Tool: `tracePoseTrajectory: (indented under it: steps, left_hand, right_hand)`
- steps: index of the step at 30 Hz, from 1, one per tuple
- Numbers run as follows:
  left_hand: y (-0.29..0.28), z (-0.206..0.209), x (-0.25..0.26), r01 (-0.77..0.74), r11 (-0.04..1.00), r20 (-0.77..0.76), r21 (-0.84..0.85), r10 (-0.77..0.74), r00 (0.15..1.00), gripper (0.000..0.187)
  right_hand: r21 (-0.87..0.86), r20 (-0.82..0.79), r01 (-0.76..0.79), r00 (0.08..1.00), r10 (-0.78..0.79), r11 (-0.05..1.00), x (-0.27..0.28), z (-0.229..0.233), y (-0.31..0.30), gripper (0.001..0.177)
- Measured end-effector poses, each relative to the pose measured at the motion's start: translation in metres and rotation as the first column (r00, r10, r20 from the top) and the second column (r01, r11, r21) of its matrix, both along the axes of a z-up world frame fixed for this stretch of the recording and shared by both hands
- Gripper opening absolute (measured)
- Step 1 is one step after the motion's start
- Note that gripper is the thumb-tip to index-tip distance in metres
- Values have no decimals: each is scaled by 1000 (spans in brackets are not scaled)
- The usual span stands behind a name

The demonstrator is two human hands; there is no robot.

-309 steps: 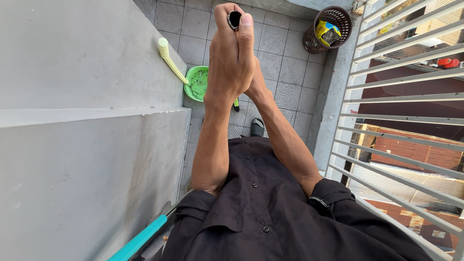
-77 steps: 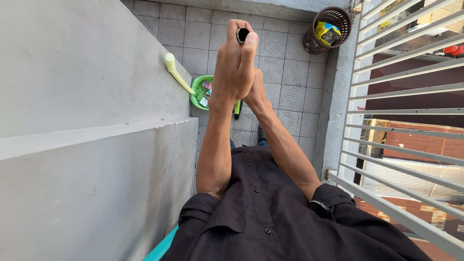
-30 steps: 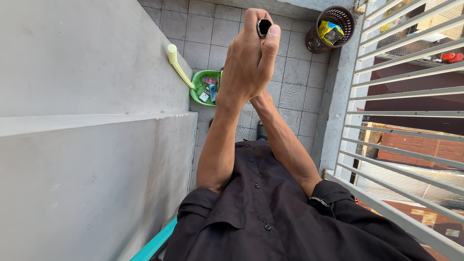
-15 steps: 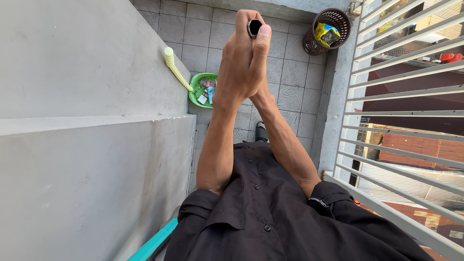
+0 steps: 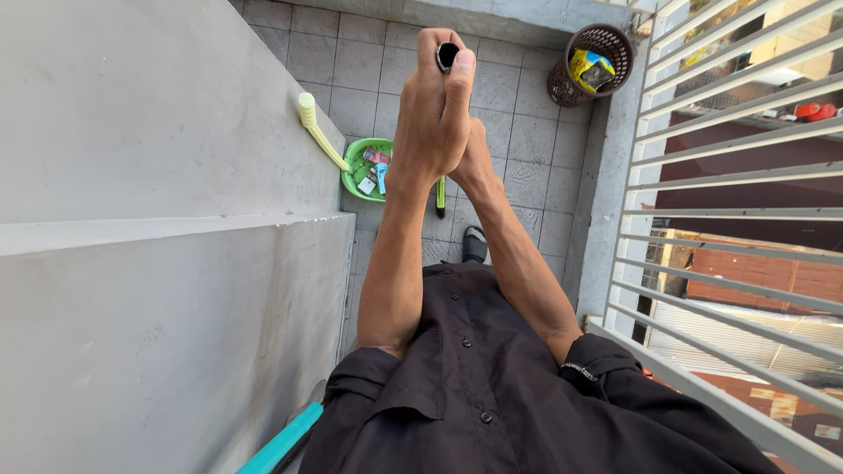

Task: Assembling the components of a mop handle on a balcony.

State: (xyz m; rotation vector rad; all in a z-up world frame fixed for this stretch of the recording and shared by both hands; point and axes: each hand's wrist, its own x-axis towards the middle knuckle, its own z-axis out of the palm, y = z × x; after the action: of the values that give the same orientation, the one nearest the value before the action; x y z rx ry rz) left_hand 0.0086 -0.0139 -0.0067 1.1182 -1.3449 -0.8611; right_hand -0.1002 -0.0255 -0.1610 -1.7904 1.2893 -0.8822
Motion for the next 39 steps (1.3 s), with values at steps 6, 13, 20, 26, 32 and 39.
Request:
tracePoseTrajectory:
  steps: [6,13,20,26,32,39]
  left_hand:
    - [-5,-6,-2,4,1000,-12,23,-4,1000,37]
    - [-10,5,-4,25,998,-24,62,-23,999,37]
    - [-17,3,0,13,999,-6,34,-13,1000,35]
    - [-25,-3,11,7,997,19,75,-9,1000,33]
    - [-25,0,25,-15,999,25,51,14,1000,33]
    - [-24,5,41,-25,997,46,68,22,999,34]
  right_hand:
    - [-74,-23,-9,1000,7,997,-5,-6,-5,29]
    - [29,-49,56,997,-55,998,-4,-8,-11,23]
    - [39,-8,62,998,-61,997,6,-3,-16,31]
    - [41,39,62,997,-64,997,20,-7,-19,47]
    - [96,83,59,994,-67,994,39,9,-20,51]
    - [-35,294,-16,956,25,999,62,16,-18,61]
